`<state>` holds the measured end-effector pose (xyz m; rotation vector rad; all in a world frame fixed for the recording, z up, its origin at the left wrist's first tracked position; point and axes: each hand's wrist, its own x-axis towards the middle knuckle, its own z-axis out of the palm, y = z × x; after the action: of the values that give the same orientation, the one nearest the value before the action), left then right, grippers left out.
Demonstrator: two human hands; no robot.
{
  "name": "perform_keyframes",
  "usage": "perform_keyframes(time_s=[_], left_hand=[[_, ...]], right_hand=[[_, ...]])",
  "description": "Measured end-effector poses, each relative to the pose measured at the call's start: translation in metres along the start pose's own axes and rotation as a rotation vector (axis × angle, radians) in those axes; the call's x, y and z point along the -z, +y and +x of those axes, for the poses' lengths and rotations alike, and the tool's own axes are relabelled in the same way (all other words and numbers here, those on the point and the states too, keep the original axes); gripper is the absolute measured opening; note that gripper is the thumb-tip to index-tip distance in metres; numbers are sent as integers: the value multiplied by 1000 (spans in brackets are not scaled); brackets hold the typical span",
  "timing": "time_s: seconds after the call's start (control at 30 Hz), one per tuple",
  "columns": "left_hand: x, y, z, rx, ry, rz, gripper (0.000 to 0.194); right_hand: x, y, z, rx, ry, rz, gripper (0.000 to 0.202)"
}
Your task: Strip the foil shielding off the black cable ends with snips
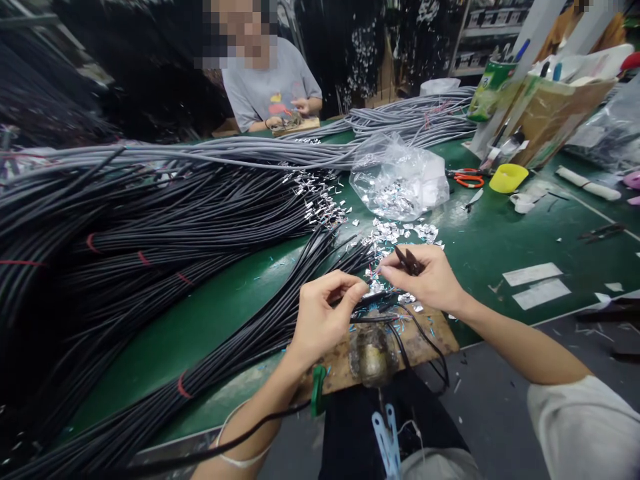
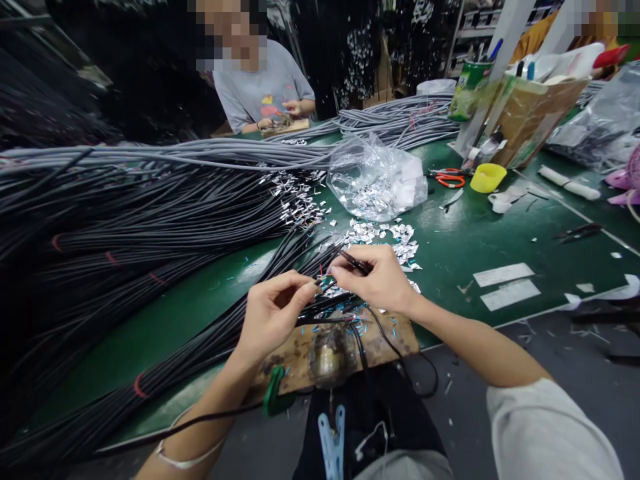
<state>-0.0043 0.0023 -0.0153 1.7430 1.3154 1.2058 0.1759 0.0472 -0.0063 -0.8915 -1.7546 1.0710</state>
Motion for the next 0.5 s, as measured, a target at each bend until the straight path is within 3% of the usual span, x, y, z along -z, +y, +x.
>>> perform_keyframes(time_s=[0.13, 0.2, 0.27, 0.43, 0.5], left_hand=[[0, -2, 0, -59, -31, 11, 15], [1, -4, 0, -70, -42, 1, 16], [2, -5, 0, -51, -45, -25, 19], [3, -5, 0, 28, 15, -114, 23], [2, -4, -1, 29, 74, -113, 20]], right_hand=[[-4, 8, 5, -338, -161, 302, 15], [-6, 9, 7, -420, -214, 367, 16], [-7, 7, 7, -327, -161, 282, 15], [-8, -3, -2, 130, 148, -88, 11], [-9, -3, -6, 280, 166, -148, 7]])
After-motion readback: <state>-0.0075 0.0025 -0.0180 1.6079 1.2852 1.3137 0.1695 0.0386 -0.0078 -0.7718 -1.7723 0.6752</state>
